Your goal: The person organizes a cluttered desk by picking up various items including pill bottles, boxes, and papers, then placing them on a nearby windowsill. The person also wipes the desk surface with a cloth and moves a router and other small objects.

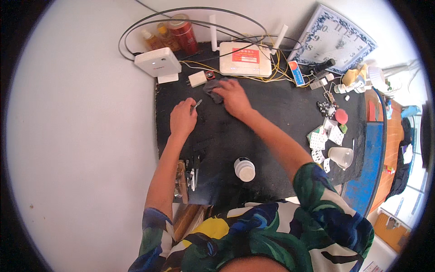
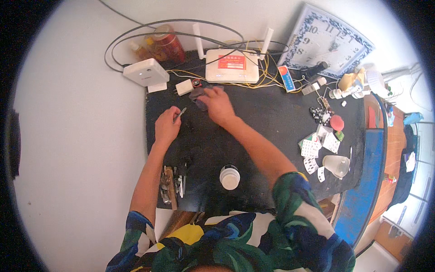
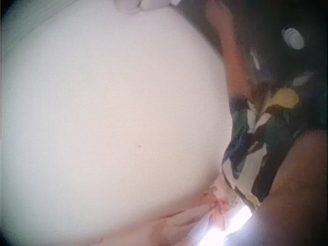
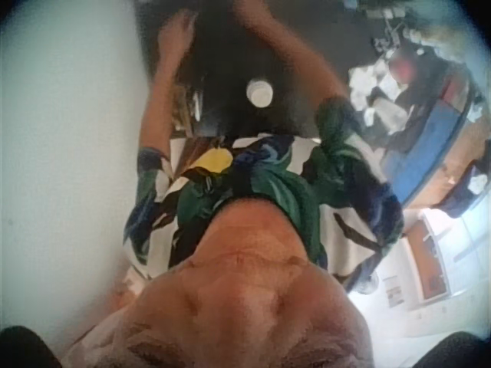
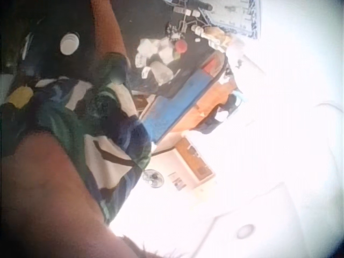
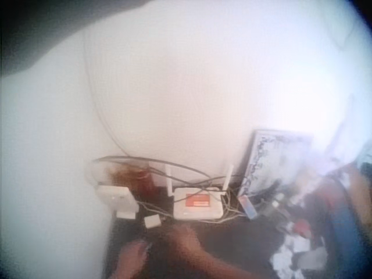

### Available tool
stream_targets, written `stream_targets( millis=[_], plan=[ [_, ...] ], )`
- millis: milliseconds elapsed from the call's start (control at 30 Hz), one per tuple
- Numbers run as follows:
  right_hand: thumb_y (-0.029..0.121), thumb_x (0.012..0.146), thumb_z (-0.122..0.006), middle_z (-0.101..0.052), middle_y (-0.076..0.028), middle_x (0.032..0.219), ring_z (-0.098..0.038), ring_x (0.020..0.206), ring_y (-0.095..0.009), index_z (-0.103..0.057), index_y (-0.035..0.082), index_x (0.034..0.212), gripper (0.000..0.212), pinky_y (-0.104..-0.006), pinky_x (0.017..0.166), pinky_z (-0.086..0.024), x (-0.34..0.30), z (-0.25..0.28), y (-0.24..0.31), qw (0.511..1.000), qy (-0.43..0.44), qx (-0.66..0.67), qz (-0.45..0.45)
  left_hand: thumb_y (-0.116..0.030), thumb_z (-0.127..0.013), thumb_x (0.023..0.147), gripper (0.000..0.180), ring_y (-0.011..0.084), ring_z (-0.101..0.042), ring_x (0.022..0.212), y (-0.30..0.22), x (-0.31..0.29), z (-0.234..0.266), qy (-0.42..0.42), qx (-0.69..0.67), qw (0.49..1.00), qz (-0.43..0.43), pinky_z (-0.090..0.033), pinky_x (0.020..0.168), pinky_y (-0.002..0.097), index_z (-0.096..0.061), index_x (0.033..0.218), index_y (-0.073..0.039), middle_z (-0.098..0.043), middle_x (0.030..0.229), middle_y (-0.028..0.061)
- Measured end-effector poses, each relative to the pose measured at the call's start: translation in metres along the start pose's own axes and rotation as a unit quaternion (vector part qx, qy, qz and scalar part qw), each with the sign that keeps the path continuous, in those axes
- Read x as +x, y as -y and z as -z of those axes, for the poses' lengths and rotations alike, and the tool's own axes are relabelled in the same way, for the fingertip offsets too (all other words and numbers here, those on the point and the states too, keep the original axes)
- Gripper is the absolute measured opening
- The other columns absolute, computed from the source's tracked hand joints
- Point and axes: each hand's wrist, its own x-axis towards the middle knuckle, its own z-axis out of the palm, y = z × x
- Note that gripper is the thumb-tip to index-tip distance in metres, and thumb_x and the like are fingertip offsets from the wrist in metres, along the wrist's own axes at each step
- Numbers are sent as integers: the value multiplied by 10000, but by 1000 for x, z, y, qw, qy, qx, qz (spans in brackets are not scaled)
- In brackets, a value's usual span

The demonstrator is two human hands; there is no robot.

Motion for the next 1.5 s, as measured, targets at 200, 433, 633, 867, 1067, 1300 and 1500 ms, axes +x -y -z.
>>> stream_targets(
  millis=[200, 433, 633, 867, 1067, 1300, 1500],
  plan=[
    [47, 736, -553, -523, -69, 1241, -445, 1178, -336, -638, 139, 1070, 356, -436, 977, -384, -66, 14, -12, 997, 53, -9, 55, -75, -615, 771, 163, 333, -587, 825, -19, 33, -28, 45, 86, 993, -62, -476, 716, 439, -558, 923, -93, -578, 859, 138],
    [-92, 662, -511, -543, -126, 1212, -475, 1128, -348, -629, 97, 1082, 475, -403, 985, -392, -124, 110, -87, 972, -30, -19, -231, -58, -602, 780, 183, 333, -593, 846, -32, 54, -57, 43, 119, 990, -62, -481, 737, 445, -571, 959, -87, -576, 873, 143],
    [-7, 682, -568, -517, -105, 1219, -455, 1147, -341, -599, 98, 1104, 436, -408, 976, -394, -66, 53, -61, 999, -5, -39, 24, -100, -605, 791, 244, 325, -569, 931, -52, 55, -61, 47, 155, 986, -36, -488, 763, 443, -584, 1034, -95, -563, 978, 140],
    [0, 686, -576, -520, -111, 1218, -465, 1136, -350, -606, 97, 1103, 429, -403, 968, -407, -92, 68, -107, 998, -16, -57, -11, -129, -618, 790, 310, 336, -598, 898, -74, 52, -75, 45, 42, 998, -16, -480, 792, 403, -571, 1090, -63, -601, 1005, 151],
    [-52, 686, -517, -525, -139, 1216, -491, 1072, -370, -602, 76, 1116, 457, -411, 957, -404, -152, 136, -131, 971, 19, -8, -240, -195, -555, 863, 534, 212, -608, 961, -115, 75, -96, 190, -482, 795, 317, -466, 791, 342, -375, 1350, -73, -592, 1168, 96],
    [-10, 721, -529, -531, -133, 1200, -486, 1080, -380, -620, 113, 1091, 400, -438, 915, -417, -108, 91, -144, 964, -105, -107, -221, -165, -559, 851, 433, 245, -612, 948, -143, 103, -136, 137, -606, 710, 333, -490, 743, 309, -448, 1251, -44, -595, 1123, 131],
    [33, 744, -558, -517, -92, 1199, -446, 1131, -364, -620, 110, 1066, 337, -458, 928, -400, -167, 95, -121, 989, -63, -22, -134, -177, -580, 856, 211, 176, -637, 619, -155, 84, -139, 240, -375, 845, 296, -474, 488, 220, -573, 1008, -33, -651, 841, 112]
  ],
)
